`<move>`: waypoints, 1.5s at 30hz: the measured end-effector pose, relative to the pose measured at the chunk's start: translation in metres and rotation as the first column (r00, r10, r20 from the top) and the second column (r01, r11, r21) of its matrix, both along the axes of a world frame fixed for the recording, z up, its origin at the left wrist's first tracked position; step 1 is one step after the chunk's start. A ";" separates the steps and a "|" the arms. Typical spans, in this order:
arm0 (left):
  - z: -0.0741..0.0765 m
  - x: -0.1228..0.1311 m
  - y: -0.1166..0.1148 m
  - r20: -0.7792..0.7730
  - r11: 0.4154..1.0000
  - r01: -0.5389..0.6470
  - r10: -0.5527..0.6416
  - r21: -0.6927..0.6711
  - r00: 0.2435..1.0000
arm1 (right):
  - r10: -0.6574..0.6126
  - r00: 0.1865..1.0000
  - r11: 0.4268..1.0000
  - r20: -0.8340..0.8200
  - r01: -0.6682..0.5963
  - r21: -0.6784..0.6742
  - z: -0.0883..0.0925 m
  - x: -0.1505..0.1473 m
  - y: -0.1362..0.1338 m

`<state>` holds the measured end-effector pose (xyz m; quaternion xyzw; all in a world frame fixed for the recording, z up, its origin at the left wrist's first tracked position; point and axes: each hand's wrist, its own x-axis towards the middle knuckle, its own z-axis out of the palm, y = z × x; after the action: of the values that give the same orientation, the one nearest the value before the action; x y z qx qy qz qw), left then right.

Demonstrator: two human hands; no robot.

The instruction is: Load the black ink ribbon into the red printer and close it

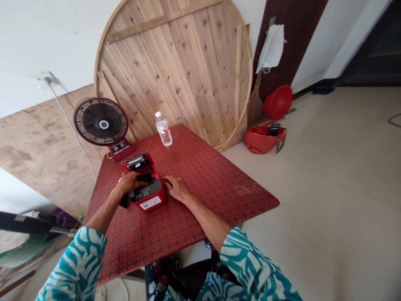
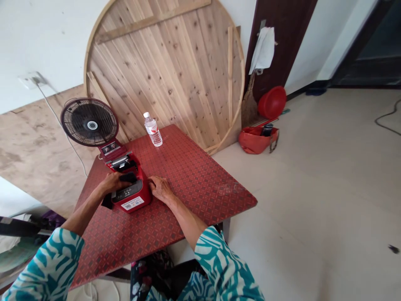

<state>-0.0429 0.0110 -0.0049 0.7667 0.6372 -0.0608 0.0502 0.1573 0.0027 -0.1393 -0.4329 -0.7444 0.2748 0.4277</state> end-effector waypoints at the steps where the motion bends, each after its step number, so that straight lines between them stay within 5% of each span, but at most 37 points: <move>1: 0.000 0.000 0.000 -0.001 1.000 -0.005 0.005 0.012 1.000 | 0.000 1.000 1.000 0.001 0.000 -0.001 -0.001 0.000 0.000; 6: -0.001 -0.002 -0.002 0.093 0.999 -0.029 0.026 0.031 0.995 | -0.010 1.000 1.000 -0.029 0.011 0.012 -0.003 -0.001 0.002; 10: 0.003 -0.011 -0.013 0.456 0.992 -0.049 -0.008 0.112 0.890 | 0.003 0.999 1.000 -0.033 -0.004 -0.004 -0.002 -0.001 0.001; 13: 0.007 -0.018 -0.029 0.746 0.991 -0.086 -0.018 0.101 0.666 | 0.001 1.000 1.000 -0.027 -0.001 -0.012 0.000 -0.001 0.000; 18: 0.007 -0.020 -0.045 0.991 0.992 -0.111 0.067 -0.054 0.115 | 0.001 1.000 1.000 -0.020 -0.001 -0.019 0.000 0.000 0.001; 20: 0.006 -0.021 -0.047 0.997 0.993 -0.093 0.073 -0.070 0.030 | 0.004 1.000 1.000 -0.008 -0.004 -0.016 0.000 0.000 0.001; 29: 0.021 -0.031 -0.067 0.982 0.994 -0.051 -0.086 0.096 0.166 | 0.005 1.000 1.000 -0.029 -0.005 -0.002 0.000 0.001 0.001; 37: 0.033 -0.028 -0.081 0.992 0.995 -0.076 -0.049 0.058 0.119 | 0.006 1.000 1.000 -0.013 -0.006 -0.002 -0.003 0.000 0.003; 40: 0.035 -0.031 -0.074 0.966 0.995 -0.074 -0.040 0.061 0.256 | -0.001 1.000 1.000 -0.008 0.001 -0.009 -0.003 -0.001 0.003; 45: 0.035 -0.030 -0.049 0.718 0.988 0.029 -0.128 0.149 0.684 | 0.000 1.000 1.000 -0.022 0.000 -0.022 0.000 -0.001 0.001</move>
<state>-0.0728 -0.0380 0.0296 0.7562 0.5345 0.2854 0.2471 0.1567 0.0042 -0.1397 -0.4345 -0.7366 0.2877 0.4311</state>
